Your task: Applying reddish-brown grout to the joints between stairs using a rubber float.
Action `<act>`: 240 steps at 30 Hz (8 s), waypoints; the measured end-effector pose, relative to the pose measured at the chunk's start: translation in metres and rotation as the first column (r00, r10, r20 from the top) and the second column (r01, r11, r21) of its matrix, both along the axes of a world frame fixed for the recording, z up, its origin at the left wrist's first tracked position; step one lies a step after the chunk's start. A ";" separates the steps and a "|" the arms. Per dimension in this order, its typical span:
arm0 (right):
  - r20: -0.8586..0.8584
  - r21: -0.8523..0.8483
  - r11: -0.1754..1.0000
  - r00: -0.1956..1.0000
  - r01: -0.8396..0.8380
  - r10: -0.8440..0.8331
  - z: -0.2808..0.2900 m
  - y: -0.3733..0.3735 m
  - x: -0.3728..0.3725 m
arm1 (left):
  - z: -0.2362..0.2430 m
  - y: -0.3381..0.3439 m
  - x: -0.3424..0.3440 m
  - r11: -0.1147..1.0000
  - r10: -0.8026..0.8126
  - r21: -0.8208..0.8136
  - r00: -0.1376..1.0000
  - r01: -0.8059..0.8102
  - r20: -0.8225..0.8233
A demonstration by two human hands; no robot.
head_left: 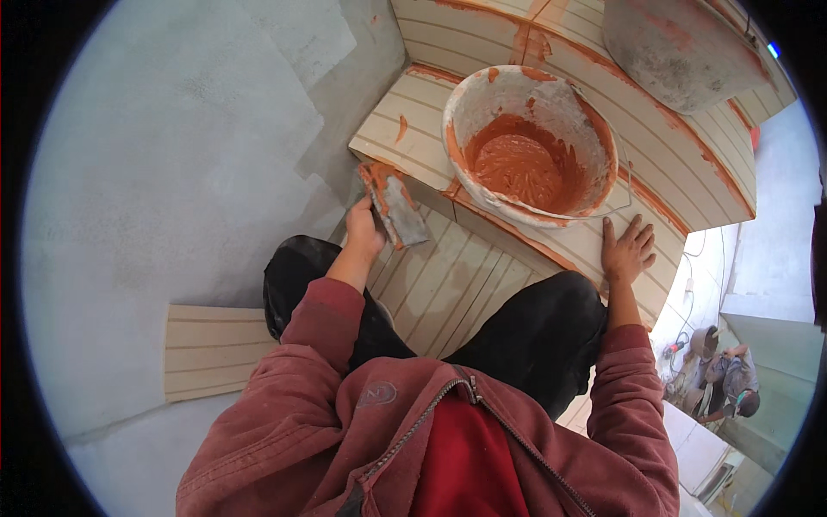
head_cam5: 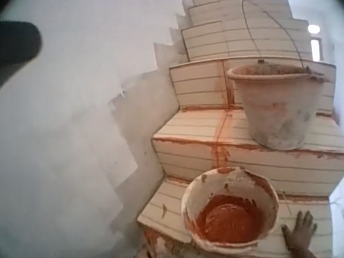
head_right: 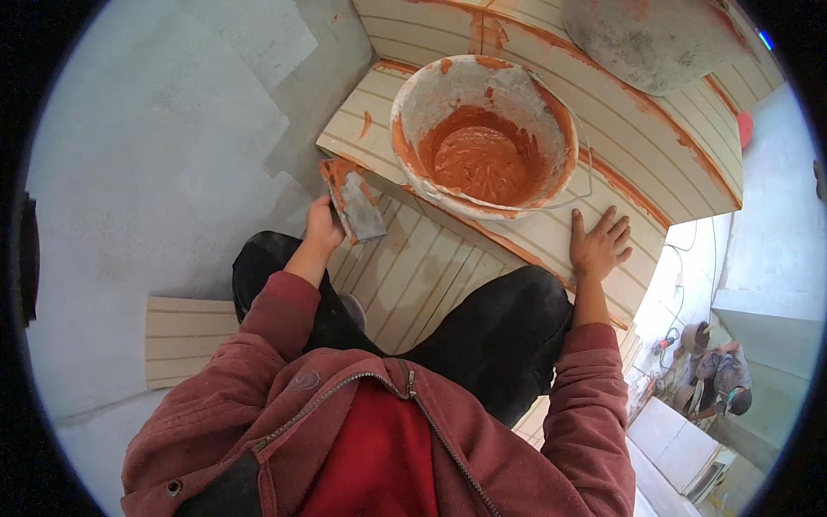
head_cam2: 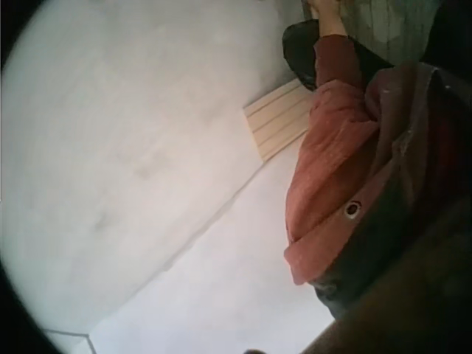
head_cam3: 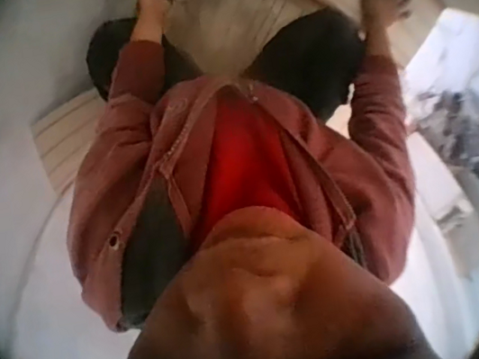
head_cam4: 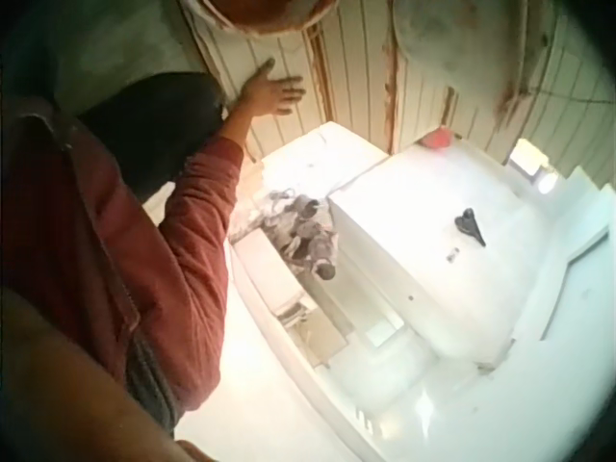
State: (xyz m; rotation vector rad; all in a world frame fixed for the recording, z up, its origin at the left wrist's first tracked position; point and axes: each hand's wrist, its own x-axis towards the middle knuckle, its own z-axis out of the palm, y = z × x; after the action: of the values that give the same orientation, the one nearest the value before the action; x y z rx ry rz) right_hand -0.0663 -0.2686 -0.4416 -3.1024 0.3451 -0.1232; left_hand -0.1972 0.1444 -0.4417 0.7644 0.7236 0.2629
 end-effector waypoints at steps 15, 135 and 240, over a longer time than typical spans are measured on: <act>-0.086 0.037 0.999 0.996 -0.022 0.025 0.001 -0.002 -0.001 | -0.026 -0.043 0.033 0.847 0.506 0.114 0.854 -0.518 0.119; 0.417 0.902 -0.208 0.887 -0.378 0.195 0.064 0.061 -0.134 | 0.111 -0.153 0.114 -0.383 -0.738 0.603 0.160 0.700 -0.655; 0.116 -0.030 0.942 0.935 -0.334 0.335 -0.027 -0.050 0.023 | -0.049 -0.108 0.015 0.689 0.297 0.587 0.904 -0.426 0.308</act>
State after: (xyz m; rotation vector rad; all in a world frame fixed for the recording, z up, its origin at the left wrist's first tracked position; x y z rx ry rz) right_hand -0.0428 -0.3181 -0.4690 -3.0872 -0.1895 -0.3021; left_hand -0.1824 0.0361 -0.4906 1.2300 0.5938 0.9832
